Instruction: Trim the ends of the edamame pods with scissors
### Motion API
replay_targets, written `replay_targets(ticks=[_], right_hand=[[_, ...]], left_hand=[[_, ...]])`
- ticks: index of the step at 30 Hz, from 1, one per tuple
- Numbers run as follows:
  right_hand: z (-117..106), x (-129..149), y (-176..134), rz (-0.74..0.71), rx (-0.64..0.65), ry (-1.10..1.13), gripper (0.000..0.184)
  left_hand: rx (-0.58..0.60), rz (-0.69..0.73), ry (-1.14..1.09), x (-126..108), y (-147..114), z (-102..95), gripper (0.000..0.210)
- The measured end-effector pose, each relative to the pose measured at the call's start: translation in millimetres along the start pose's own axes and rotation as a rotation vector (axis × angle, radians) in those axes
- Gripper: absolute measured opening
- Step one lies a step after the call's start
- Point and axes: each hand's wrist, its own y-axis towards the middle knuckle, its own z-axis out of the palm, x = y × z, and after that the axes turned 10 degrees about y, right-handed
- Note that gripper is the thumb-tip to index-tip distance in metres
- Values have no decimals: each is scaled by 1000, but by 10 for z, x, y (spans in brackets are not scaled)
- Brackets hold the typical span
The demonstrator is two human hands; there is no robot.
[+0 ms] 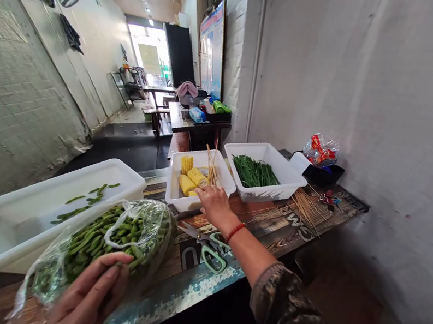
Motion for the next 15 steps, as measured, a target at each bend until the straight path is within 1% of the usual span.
replay_targets(ticks=[2, 3, 5, 7, 9, 12, 15], right_hand=[[112, -61, 152, 12, 30, -18, 35], [166, -84, 201, 12, 38, -24, 25], [249, -117, 255, 3, 42, -31, 13], [285, -143, 276, -23, 36, -29, 10], [270, -171, 297, -56, 25, -22, 8], [171, -219, 366, -98, -1, -11, 6], [17, -241, 453, -147, -23, 3, 11]], left_hand=[[127, -99, -20, 88, -2, 118, 48], [164, -134, -26, 138, 2, 152, 47], [185, -155, -14, 234, 21, 186, 46], [209, -144, 11, 309, 46, 191, 47], [232, -124, 37, 345, 61, 189, 47], [234, -96, 76, 327, 51, 195, 44], [218, -75, 104, 309, 39, 205, 42]])
